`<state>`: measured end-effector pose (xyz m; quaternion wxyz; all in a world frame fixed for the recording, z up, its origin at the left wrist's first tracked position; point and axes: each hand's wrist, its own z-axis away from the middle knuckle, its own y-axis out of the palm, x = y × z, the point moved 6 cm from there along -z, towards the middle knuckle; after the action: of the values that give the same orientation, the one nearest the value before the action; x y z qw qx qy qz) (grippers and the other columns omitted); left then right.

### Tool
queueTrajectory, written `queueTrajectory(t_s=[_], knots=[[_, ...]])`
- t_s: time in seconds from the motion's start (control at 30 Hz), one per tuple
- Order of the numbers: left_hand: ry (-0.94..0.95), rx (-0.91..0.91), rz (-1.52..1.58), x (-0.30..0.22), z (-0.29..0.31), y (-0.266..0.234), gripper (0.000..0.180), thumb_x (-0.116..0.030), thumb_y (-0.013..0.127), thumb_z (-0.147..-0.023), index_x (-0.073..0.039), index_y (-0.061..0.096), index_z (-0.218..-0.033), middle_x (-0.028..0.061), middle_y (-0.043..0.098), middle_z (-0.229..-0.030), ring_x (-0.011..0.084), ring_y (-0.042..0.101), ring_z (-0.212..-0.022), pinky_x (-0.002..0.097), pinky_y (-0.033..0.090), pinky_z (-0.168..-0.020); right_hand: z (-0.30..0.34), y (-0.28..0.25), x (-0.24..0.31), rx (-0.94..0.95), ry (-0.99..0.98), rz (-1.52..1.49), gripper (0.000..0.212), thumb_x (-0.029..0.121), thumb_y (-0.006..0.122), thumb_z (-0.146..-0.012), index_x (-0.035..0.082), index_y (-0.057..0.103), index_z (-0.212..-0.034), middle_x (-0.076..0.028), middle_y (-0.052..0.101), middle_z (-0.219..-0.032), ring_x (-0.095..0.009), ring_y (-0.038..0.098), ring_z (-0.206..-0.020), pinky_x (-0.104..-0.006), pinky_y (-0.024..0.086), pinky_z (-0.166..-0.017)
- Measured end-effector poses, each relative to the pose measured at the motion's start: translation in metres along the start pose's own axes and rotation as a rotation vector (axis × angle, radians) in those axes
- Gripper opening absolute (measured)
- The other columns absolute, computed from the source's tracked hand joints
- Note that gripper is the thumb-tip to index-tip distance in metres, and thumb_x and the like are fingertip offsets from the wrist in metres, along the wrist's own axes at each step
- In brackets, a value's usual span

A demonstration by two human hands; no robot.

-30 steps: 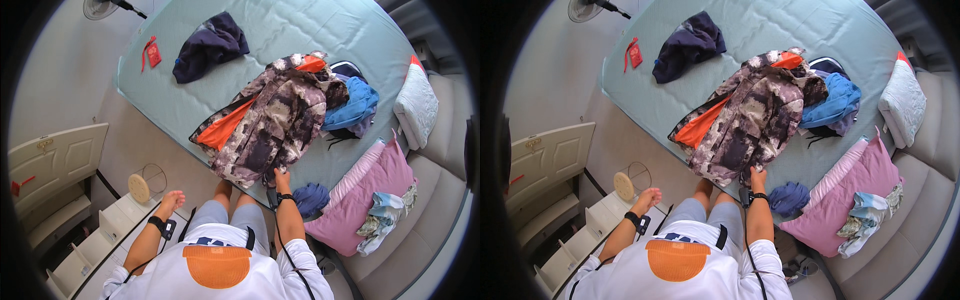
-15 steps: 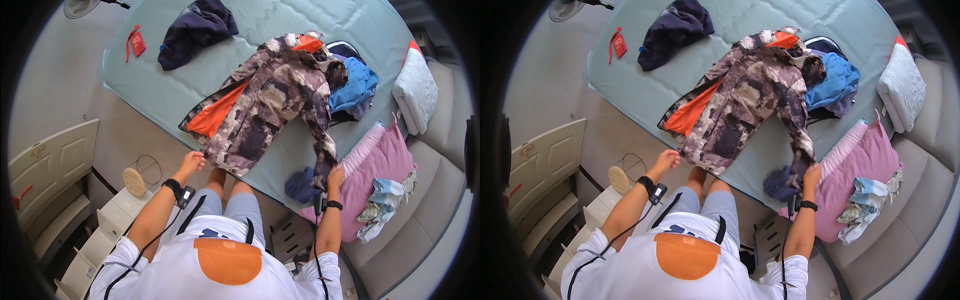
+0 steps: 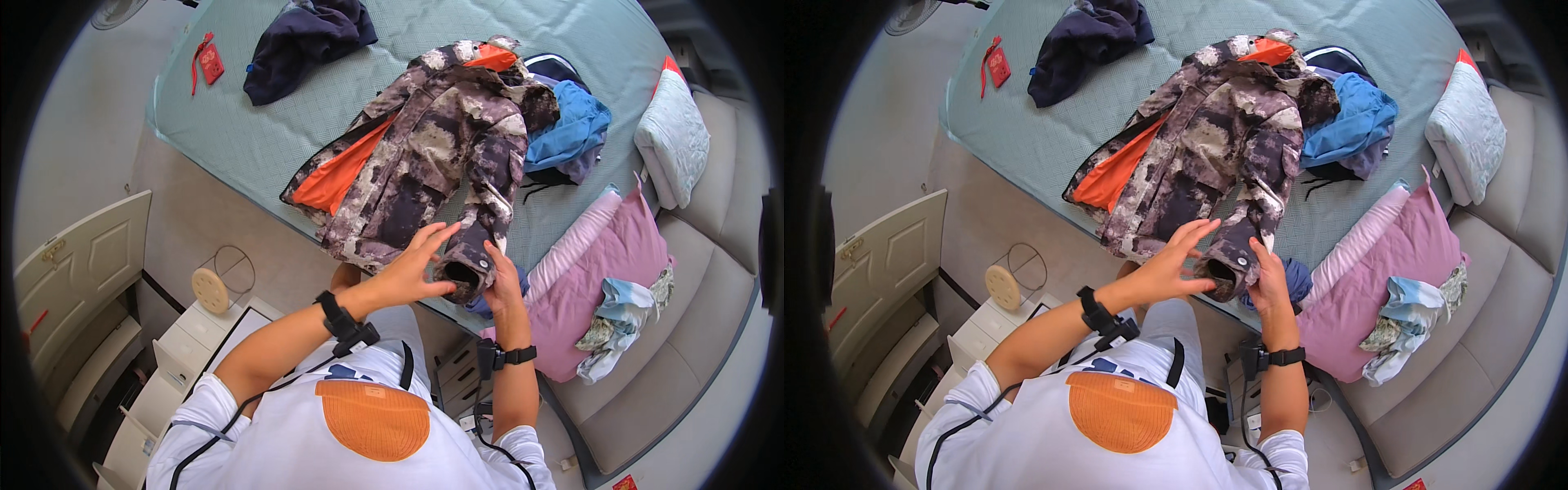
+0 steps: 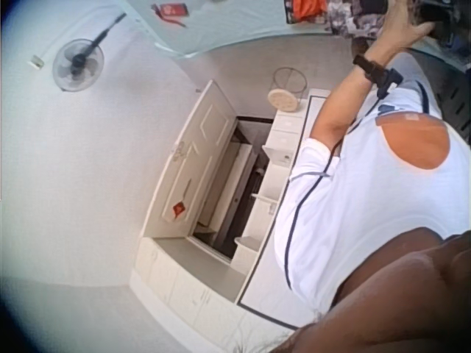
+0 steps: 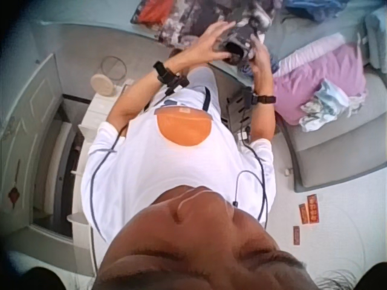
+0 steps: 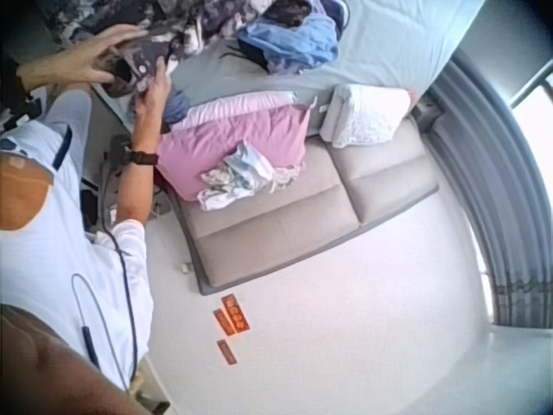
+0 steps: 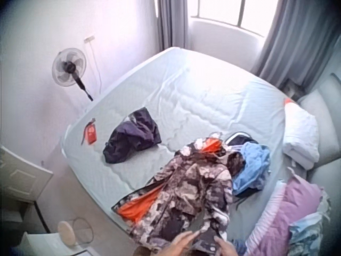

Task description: The person organizes clothes by hanging a black t-shirt in a closet and then selecting several items of clothing from the bed to place inside the closet, including a jacket.

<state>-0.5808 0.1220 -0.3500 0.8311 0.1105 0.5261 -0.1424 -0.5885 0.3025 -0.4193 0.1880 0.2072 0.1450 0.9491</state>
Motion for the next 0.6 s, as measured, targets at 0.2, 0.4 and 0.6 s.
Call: queueTrajectory(t_s=[0.2,0.4,0.6], knots=[[0.192,-0.326,-0.157,-0.01,-0.005,-0.002,0.043,0.006,0.063,-0.065,-0.007,0.061,-0.107,0.0134,0.061,-0.095,0.0303,0.059,-0.09,0.0335,0.048,-0.077,0.033,0.032,0.015,-0.008,-0.24,0.105,0.022,0.012,0.054,-0.09,0.001,0.052,-0.108,-0.003,0.061,-0.096,-0.01,0.059,-0.083,-0.0243,0.048,-0.073],[0.405,-0.403,-0.155,-0.045,0.018,0.005,0.033,0.006,0.066,-0.066,-0.003,0.066,-0.098,0.0133,0.063,-0.095,0.0261,0.062,-0.088,0.0292,0.049,-0.076,0.054,0.021,0.016,0.1,-0.404,0.147,0.027,0.014,0.053,-0.092,0.002,0.047,-0.116,0.002,0.054,-0.105,-0.003,0.05,-0.089,-0.0175,0.04,-0.078],[0.475,-0.433,-0.233,-0.057,0.035,0.014,0.02,0.002,0.069,-0.063,-0.005,0.065,-0.081,0.0112,0.062,-0.09,0.0257,0.063,-0.079,0.0304,0.051,-0.066,0.077,0.027,0.027,0.135,-0.557,0.267,0.037,0.017,0.054,-0.092,0.0,0.044,-0.123,0.001,0.053,-0.109,-0.006,0.048,-0.099,-0.0182,0.035,-0.086]])
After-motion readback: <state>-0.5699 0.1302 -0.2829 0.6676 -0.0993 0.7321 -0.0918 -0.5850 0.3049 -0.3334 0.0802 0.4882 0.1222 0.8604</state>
